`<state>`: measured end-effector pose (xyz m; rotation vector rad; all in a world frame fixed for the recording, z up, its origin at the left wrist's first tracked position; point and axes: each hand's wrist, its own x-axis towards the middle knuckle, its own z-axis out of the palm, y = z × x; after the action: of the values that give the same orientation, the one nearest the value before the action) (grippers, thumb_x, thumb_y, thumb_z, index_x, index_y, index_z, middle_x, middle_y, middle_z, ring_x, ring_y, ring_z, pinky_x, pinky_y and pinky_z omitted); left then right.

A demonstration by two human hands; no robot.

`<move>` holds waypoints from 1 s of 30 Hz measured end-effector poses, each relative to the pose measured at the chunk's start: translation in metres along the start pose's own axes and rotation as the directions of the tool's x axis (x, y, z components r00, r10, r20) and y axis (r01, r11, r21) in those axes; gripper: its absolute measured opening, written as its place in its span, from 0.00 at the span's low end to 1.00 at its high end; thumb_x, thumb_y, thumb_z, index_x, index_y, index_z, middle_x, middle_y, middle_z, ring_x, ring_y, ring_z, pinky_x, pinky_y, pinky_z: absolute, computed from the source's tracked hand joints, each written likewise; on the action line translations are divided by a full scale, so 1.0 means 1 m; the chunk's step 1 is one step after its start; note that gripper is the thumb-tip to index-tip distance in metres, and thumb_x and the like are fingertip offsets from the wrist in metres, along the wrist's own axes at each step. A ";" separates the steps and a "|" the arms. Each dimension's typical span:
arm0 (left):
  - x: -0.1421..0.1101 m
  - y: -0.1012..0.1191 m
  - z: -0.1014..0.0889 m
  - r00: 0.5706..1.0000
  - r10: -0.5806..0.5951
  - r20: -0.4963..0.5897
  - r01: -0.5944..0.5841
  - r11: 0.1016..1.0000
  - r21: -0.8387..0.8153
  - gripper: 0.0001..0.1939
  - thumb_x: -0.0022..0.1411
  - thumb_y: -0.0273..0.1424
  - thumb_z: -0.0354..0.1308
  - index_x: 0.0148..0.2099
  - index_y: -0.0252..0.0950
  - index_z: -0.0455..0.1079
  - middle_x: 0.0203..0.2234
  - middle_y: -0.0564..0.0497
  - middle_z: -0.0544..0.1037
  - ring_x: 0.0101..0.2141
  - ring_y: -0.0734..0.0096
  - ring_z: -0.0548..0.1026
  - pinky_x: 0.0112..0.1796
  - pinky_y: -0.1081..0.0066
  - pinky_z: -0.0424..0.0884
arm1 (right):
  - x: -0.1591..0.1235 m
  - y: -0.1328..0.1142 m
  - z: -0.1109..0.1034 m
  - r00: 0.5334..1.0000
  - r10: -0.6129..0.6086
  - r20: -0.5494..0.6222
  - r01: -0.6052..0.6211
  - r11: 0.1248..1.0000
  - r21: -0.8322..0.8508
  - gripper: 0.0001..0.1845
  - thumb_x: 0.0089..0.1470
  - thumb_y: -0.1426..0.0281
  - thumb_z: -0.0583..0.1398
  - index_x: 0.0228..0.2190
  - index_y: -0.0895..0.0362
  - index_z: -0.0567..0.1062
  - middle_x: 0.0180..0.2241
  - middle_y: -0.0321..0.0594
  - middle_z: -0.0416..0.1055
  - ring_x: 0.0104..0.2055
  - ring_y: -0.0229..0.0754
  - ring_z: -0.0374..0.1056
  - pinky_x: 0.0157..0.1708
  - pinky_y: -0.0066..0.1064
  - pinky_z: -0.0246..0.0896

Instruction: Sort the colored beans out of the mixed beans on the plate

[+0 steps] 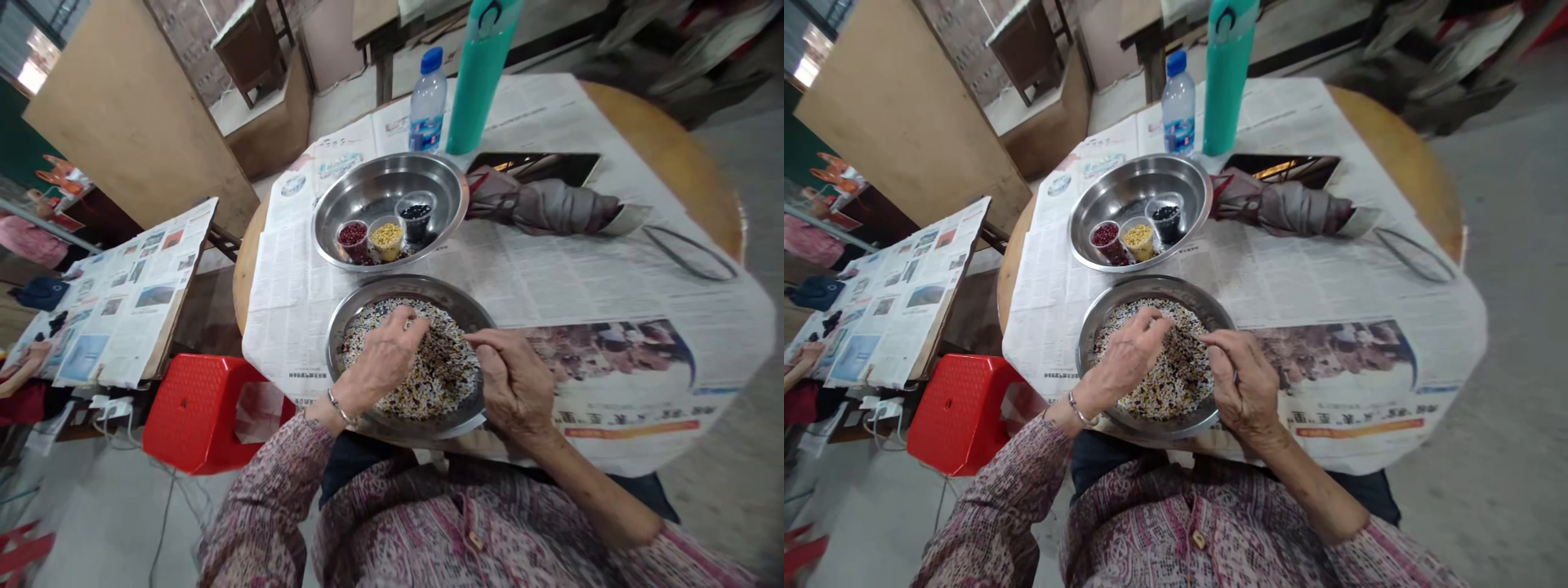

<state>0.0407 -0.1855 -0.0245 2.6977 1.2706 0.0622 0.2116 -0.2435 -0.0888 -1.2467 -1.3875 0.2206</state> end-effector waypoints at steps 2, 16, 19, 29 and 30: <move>0.003 -0.005 -0.005 0.995 -0.081 -0.056 0.083 0.996 0.042 0.14 0.72 0.33 0.52 0.58 0.39 0.64 0.55 0.45 0.68 0.54 0.60 0.68 0.51 0.62 0.72 | 0.000 -0.001 -0.001 1.000 0.002 0.006 -0.002 1.000 0.000 0.10 0.63 0.69 0.54 0.39 0.51 0.76 0.35 0.41 0.76 0.39 0.45 0.73 0.41 0.41 0.70; -0.031 0.005 0.002 0.985 -0.117 0.127 0.152 0.936 -0.319 0.12 0.69 0.20 0.52 0.50 0.37 0.69 0.43 0.50 0.74 0.46 0.69 0.74 0.52 0.66 0.73 | 0.000 -0.001 0.000 0.999 -0.039 0.001 0.039 0.999 -0.002 0.10 0.62 0.71 0.55 0.41 0.51 0.76 0.36 0.40 0.76 0.39 0.44 0.73 0.40 0.39 0.69; -0.016 0.018 0.003 0.996 0.019 0.082 0.012 0.933 -0.361 0.11 0.70 0.22 0.50 0.51 0.36 0.68 0.44 0.48 0.75 0.49 0.68 0.73 0.54 0.65 0.73 | 0.001 -0.002 0.000 0.999 -0.044 0.001 0.044 0.999 -0.007 0.10 0.63 0.71 0.55 0.40 0.51 0.76 0.36 0.40 0.76 0.39 0.44 0.73 0.41 0.39 0.69; 0.010 -0.006 -0.006 0.993 0.081 0.089 -0.075 0.994 -0.078 0.26 0.60 0.36 0.69 0.58 0.38 0.68 0.59 0.42 0.66 0.59 0.48 0.65 0.57 0.47 0.69 | 0.001 -0.002 -0.001 1.000 -0.015 0.008 0.015 1.000 -0.013 0.10 0.64 0.70 0.54 0.40 0.51 0.76 0.36 0.40 0.76 0.40 0.44 0.73 0.42 0.39 0.69; 0.008 -0.009 -0.004 0.993 0.079 0.087 -0.073 0.995 -0.072 0.17 0.64 0.31 0.64 0.54 0.37 0.70 0.54 0.43 0.70 0.56 0.53 0.69 0.56 0.52 0.71 | 0.001 -0.002 -0.001 1.000 -0.026 0.006 0.026 1.000 -0.008 0.10 0.63 0.70 0.55 0.40 0.51 0.76 0.37 0.40 0.76 0.39 0.44 0.73 0.42 0.39 0.69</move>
<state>0.0387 -0.1735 -0.0219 2.6576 1.1198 -0.0064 0.2119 -0.2442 -0.0858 -1.2352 -1.4104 0.2009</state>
